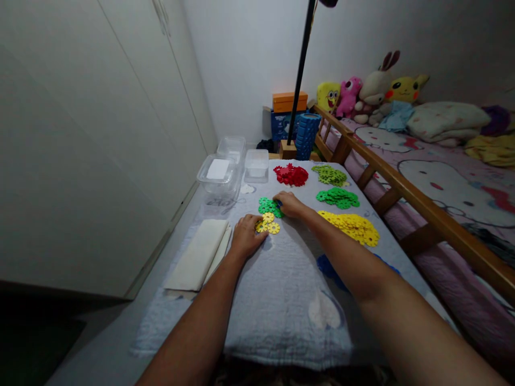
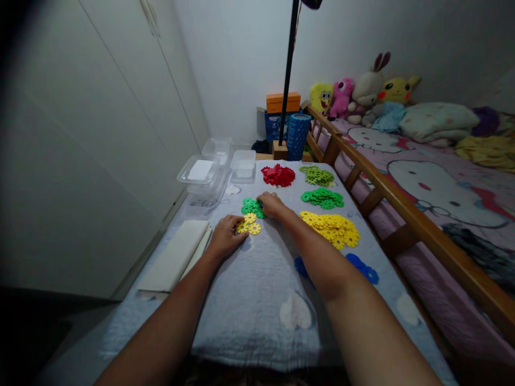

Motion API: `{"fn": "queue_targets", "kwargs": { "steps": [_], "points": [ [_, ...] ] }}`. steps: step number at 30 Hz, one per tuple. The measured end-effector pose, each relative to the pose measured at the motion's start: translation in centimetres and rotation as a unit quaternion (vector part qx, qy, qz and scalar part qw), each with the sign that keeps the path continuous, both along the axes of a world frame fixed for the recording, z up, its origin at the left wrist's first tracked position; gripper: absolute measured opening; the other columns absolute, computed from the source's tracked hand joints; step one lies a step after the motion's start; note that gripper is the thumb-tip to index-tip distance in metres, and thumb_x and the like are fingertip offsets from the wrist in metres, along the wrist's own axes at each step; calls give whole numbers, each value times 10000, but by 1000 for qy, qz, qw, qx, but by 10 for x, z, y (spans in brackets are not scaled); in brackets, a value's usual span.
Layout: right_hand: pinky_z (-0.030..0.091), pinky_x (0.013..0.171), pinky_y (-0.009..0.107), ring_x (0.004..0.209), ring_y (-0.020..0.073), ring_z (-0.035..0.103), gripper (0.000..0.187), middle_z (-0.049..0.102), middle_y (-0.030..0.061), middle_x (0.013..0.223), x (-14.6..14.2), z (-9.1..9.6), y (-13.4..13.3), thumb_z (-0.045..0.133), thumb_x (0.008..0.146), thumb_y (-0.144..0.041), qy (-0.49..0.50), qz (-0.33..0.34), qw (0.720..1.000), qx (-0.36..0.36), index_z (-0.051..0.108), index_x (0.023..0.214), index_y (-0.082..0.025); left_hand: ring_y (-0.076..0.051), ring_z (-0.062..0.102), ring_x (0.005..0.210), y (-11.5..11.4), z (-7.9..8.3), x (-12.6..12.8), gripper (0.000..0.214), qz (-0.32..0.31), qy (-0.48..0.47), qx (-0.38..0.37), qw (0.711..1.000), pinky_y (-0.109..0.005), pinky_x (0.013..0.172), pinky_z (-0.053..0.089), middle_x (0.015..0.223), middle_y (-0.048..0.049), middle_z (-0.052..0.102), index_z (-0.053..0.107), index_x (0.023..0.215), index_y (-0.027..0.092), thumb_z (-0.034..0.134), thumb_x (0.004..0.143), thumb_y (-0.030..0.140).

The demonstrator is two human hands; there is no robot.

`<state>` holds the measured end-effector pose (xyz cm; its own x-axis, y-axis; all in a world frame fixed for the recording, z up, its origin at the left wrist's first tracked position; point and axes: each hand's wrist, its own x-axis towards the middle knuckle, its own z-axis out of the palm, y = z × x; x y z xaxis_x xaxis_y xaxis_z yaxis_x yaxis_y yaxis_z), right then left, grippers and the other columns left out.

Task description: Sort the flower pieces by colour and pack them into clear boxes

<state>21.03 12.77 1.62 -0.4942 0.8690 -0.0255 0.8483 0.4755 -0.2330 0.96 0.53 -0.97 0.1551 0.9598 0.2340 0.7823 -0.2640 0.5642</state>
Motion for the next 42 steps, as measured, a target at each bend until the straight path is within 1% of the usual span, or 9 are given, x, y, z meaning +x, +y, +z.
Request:
{"fn": "queue_targets", "kwargs": {
  "steps": [7,12,14,17,21,25,29,36,42],
  "points": [
    [431,990,324,1134,266,603,419,674,151,1236,17,5,-6,633,790,-106,-30,-30,999,2,706,1199,-154,-283,608,1140,1,-2,1,394,7,2,2,1000,-439,1020,472,1194,-83,665,657,1186,236,728,805,309],
    [445,987,337,1136,261,608,670,675,164,1246,25,8,-16,676,764,-138,-20,-62,998,0,529,1417,-110,-284,608,1129,2,-3,0,400,4,4,4,1000,-447,1014,475,1194,-87,667,655,1191,227,725,807,310],
    [452,969,324,1119,252,616,704,682,161,1232,28,13,-21,685,757,-142,-5,-71,997,-4,497,1435,-101,-280,610,1126,2,-4,0,395,5,1,6,1000,-444,1016,477,1184,-82,669,657,1188,234,722,806,309],
    [479,887,289,1049,232,644,638,697,151,1213,36,25,-29,699,752,-145,24,-83,996,-32,546,1370,-113,-277,614,1121,3,-4,-1,384,5,0,10,1000,-438,1010,482,1171,-75,671,663,1177,244,720,803,311],
    [487,735,233,898,184,673,497,738,93,1109,60,46,-44,691,761,-142,58,-83,988,-118,627,1253,-144,-276,618,1113,3,-4,-1,382,4,4,15,1000,-436,1006,486,1173,-77,669,667,1174,245,718,803,318],
    [490,712,233,856,178,663,403,736,66,1017,93,65,-74,673,748,-156,72,-45,988,-128,692,1151,-148,-287,619,1108,3,-2,-2,394,1,9,6,1000,-439,996,491,1174,-98,671,668,1180,217,714,804,323],
    [508,796,277,907,206,657,370,728,59,1025,128,76,-121,685,695,-163,57,-7,992,-109,732,1062,-183,-284,616,1118,3,1,-3,389,-5,14,5,1000,-434,1013,484,1179,-102,668,667,1182,207,701,819,344],
    [493,929,340,1026,248,645,321,714,84,1066,178,68,-188,679,729,-214,20,-31,995,-95,721,1047,-211,-288,609,1099,1,3,-4,359,-13,36,13,999,-428,1009,484,1133,-102,659,674,1153,206,698,827,353],
    [484,959,376,1052,258,634,285,701,94,1089,187,62,-211,700,759,-254,15,-44,995,-87,706,1043,-230,-320,581,1124,-7,6,-3,433,27,96,51,994,-442,1011,473,1182,-132,643,666,1194,185,709,840,429]
  ]
}}
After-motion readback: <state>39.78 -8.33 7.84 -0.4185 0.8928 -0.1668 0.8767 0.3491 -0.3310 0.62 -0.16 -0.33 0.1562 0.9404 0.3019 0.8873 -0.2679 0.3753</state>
